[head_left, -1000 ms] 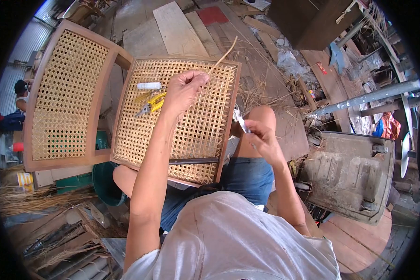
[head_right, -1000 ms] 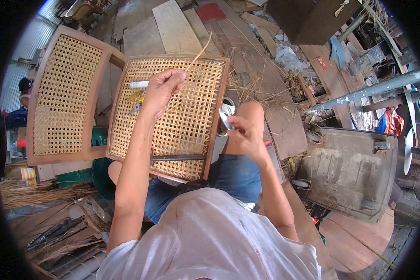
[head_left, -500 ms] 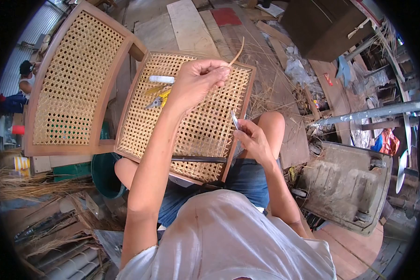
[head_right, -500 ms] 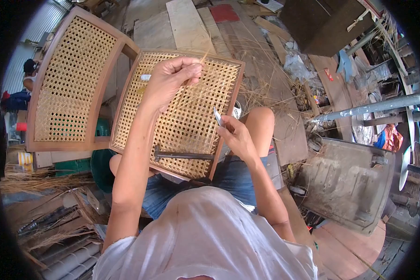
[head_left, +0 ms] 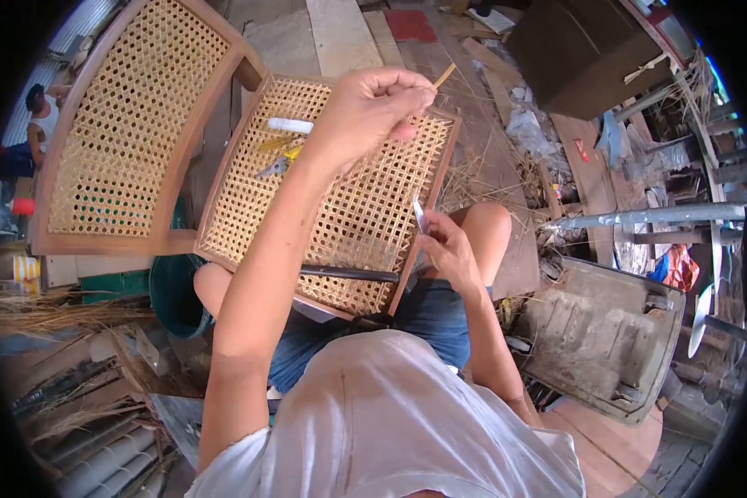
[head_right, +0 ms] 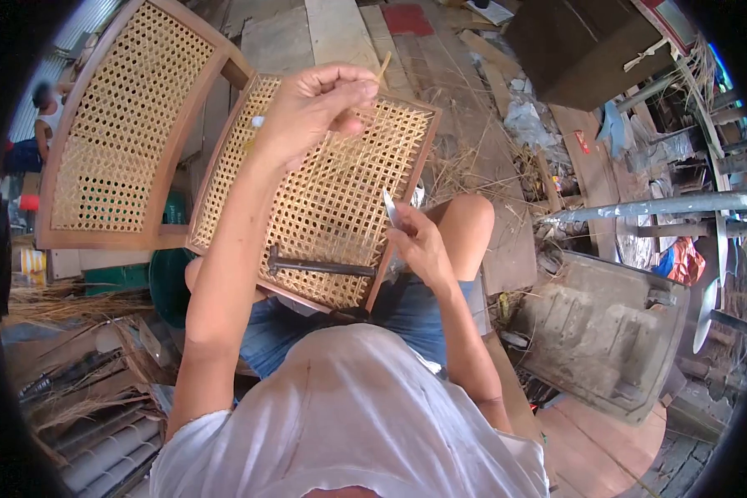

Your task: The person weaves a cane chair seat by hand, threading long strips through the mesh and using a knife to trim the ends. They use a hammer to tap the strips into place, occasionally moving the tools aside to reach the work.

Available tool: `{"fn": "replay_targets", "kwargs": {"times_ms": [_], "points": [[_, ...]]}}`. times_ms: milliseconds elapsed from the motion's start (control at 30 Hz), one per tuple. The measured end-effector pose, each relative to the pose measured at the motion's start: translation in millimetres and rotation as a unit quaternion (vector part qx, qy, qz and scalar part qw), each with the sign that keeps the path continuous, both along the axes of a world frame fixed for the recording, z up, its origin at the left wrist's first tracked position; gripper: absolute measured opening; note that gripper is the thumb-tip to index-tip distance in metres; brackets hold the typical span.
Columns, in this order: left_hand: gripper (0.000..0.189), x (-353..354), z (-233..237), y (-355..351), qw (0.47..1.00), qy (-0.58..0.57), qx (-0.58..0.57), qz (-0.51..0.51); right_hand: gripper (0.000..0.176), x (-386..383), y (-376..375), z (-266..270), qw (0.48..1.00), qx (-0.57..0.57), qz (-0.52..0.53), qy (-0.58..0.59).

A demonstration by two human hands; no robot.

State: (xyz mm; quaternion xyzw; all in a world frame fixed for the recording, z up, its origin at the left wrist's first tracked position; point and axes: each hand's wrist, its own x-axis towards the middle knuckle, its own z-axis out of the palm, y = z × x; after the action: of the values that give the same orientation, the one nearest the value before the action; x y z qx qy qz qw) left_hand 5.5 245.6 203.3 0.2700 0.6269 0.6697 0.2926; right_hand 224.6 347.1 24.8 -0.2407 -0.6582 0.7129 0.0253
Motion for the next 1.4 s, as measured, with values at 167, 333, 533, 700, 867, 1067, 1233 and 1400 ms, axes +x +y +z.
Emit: {"fn": "replay_targets", "kwargs": {"times_ms": [167,333,533,700,867,1067,1233,1400], "points": [[0.016,-31,-17,-75,0.984,0.173,-0.026,0.039,0.036,-14,-1,8,0.953,0.301,0.016,-0.017],[0.017,-49,-72,-127,0.874,0.230,-0.427,0.012,0.030,-71,-21,15,0.885,0.456,0.086,-0.026],[0.019,-48,-157,-148,0.799,0.310,-0.515,0.025,0.017,-139,-54,18,0.759,0.573,0.296,-0.092],[0.018,-49,-171,-152,0.807,0.301,-0.507,0.035,0.017,-164,-61,31,0.706,0.616,0.338,-0.089],[0.015,-52,-163,-148,0.820,0.293,-0.492,0.020,0.019,-177,-74,32,0.688,0.617,0.365,-0.116],[0.011,-46,-171,-139,0.813,0.324,-0.485,0.002,0.016,-173,-76,3,0.732,0.589,0.330,-0.097],[0.013,-54,-179,-141,0.821,0.295,-0.488,-0.031,0.018,-187,-61,2,0.729,0.583,0.344,-0.102],[0.015,-65,-181,-137,0.829,0.300,-0.470,-0.034,0.027,-204,-54,26,0.747,0.520,0.391,-0.135]]}}
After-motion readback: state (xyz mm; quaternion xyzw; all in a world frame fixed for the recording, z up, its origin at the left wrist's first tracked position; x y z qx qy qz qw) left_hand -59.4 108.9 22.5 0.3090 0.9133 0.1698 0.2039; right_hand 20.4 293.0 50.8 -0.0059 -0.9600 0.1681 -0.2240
